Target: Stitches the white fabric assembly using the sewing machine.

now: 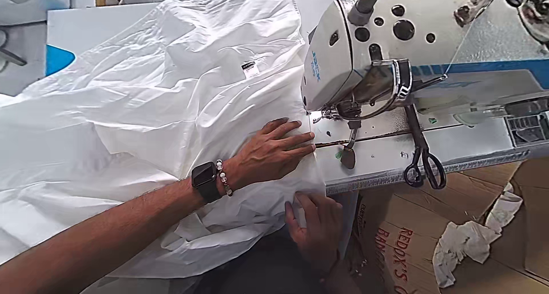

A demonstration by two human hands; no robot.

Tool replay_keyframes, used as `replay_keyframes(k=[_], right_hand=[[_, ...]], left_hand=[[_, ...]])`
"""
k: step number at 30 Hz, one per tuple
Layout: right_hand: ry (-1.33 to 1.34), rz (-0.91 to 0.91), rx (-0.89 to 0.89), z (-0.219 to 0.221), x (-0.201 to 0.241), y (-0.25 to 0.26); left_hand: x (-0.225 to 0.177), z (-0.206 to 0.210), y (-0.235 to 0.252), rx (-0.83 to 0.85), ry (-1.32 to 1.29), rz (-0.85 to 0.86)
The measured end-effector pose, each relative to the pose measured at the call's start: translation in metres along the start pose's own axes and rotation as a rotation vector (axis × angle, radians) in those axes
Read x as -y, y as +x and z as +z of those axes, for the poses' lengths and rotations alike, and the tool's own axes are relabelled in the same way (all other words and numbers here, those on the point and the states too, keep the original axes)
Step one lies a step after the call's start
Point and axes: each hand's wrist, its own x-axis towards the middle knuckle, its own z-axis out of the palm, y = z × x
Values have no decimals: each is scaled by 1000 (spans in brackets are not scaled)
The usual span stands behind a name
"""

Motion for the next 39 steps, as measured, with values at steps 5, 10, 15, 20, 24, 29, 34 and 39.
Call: replay_keyframes(k=[5,10,15,20,24,29,34,39], right_hand=[[-23,70,-94,-13,-33,-28],[-203,215,284,-74,-41,7],[-45,182,437,-68,-22,52],[-41,117,74,-4,-27,82],[-111,10,87,-9,-27,68],[-241,-81,195,-15,-25,70],[-254,-74,185,-9,-33,90],[-310,-62,181,2,-33,120]], left_hand=[[-1,-3,1,11,-2,29],[0,-3,3,7,12,25],[-1,-3,1,-1,7,36],[-1,-3,3,-19,32,15],[-2,-4,3,-17,27,14],[0,-4,4,3,11,51],[13,-5,12,-13,45,10],[38,-9,23,-30,87,-1]])
